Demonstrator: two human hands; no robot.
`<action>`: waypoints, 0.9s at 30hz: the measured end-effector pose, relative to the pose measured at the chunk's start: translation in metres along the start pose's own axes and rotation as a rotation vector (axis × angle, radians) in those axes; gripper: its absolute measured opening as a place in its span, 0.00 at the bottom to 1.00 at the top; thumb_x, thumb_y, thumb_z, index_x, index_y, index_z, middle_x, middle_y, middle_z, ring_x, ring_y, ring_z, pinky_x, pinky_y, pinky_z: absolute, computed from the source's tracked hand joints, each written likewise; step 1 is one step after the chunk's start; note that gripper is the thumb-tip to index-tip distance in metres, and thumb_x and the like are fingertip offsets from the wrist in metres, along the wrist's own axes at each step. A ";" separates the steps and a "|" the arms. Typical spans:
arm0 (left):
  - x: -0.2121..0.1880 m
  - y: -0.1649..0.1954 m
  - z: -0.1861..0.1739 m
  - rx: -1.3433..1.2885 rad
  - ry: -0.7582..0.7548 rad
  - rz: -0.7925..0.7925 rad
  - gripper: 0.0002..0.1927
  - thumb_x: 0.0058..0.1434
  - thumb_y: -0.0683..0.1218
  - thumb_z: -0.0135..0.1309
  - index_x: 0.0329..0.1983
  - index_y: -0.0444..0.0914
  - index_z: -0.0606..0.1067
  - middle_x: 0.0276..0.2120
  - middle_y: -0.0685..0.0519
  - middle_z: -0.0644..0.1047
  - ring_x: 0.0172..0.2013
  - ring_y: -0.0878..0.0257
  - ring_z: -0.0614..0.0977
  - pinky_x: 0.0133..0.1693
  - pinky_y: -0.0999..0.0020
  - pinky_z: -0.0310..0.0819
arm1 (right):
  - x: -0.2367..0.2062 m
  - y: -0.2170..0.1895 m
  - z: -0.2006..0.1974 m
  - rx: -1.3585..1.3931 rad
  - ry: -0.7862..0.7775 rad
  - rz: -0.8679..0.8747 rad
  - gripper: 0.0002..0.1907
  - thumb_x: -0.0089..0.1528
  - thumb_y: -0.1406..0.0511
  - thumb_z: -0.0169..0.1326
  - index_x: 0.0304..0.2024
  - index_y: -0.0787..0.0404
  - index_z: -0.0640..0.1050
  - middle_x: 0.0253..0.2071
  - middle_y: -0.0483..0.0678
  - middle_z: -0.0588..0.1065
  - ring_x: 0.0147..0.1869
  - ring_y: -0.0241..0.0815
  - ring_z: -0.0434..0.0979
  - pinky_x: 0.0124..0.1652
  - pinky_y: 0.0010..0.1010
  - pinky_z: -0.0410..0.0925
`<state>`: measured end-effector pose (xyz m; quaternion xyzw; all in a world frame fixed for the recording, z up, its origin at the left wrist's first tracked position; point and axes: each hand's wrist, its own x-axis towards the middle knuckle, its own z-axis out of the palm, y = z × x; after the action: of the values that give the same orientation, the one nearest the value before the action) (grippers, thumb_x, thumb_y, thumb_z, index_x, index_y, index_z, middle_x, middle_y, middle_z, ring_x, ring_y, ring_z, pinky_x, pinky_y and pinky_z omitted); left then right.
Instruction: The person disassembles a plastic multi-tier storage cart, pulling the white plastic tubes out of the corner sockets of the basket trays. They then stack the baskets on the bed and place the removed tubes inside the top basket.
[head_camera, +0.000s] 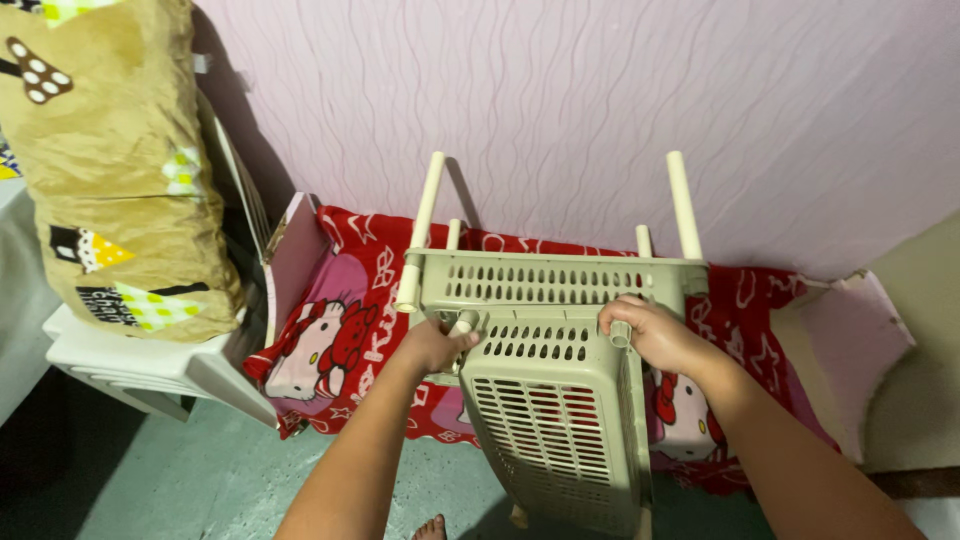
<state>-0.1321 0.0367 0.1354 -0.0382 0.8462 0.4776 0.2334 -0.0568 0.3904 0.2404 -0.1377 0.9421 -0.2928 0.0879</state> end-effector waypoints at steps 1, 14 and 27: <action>-0.001 0.006 0.008 0.042 0.016 0.029 0.31 0.51 0.56 0.69 0.50 0.30 0.79 0.38 0.42 0.84 0.35 0.57 0.86 0.39 0.64 0.79 | -0.006 0.005 -0.001 0.003 0.010 -0.002 0.23 0.50 0.85 0.42 0.37 0.56 0.75 0.42 0.44 0.73 0.54 0.42 0.73 0.55 0.29 0.65; 0.000 0.022 0.080 -0.002 -0.040 0.074 0.28 0.54 0.54 0.63 0.49 0.27 0.80 0.37 0.42 0.85 0.34 0.55 0.87 0.38 0.63 0.81 | -0.080 0.055 -0.020 0.116 0.049 0.024 0.25 0.47 0.86 0.39 0.36 0.57 0.75 0.45 0.46 0.71 0.58 0.44 0.71 0.61 0.30 0.62; -0.044 0.067 0.135 0.237 0.123 0.254 0.28 0.46 0.52 0.69 0.44 0.30 0.79 0.36 0.38 0.83 0.36 0.49 0.86 0.42 0.58 0.81 | -0.139 0.077 -0.036 0.126 0.122 0.014 0.24 0.48 0.86 0.39 0.36 0.57 0.74 0.44 0.46 0.71 0.54 0.43 0.73 0.55 0.30 0.65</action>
<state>-0.0639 0.1779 0.1487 0.0675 0.9071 0.3971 0.1218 0.0500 0.5138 0.2374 -0.1074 0.9264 -0.3587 0.0410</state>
